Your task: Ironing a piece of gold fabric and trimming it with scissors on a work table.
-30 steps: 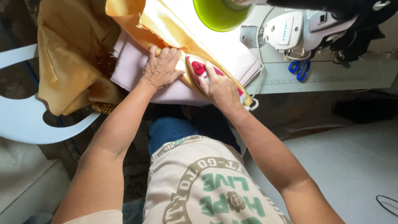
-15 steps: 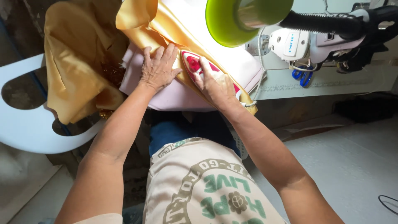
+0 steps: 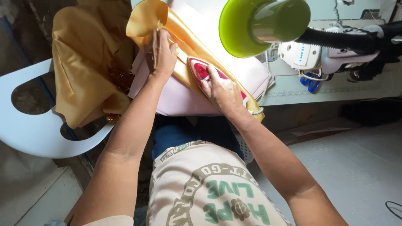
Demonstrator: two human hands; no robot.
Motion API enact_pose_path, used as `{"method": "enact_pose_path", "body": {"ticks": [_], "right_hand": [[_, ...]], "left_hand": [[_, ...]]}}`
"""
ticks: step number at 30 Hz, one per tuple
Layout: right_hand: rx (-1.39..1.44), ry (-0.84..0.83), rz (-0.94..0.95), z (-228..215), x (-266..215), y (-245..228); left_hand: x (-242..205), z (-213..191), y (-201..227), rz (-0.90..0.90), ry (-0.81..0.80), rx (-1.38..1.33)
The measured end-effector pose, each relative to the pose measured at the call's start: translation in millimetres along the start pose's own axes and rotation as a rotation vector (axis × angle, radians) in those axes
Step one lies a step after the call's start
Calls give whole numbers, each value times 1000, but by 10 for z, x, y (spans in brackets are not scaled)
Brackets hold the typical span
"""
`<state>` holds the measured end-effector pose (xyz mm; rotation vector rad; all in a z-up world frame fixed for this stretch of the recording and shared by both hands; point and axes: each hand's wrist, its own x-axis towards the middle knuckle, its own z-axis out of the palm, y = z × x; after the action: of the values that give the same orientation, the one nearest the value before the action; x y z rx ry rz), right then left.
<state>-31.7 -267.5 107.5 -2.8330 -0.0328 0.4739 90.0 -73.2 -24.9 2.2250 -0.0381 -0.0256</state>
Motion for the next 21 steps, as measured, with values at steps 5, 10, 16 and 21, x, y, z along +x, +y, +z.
{"method": "enact_pose_path", "body": {"ticks": [5, 10, 16, 21], "right_hand": [[44, -46, 25, -242, 140, -214], [9, -43, 16, -123, 42, -78], [6, -46, 20, -126, 262, -209], [151, -133, 55, -334, 455, -428]], "left_hand": [[169, -421, 326, -151, -40, 146], [464, -533, 190, -359, -262, 196], [699, -764, 412, -544, -557, 291], [686, -633, 69, -533, -510, 47]]}}
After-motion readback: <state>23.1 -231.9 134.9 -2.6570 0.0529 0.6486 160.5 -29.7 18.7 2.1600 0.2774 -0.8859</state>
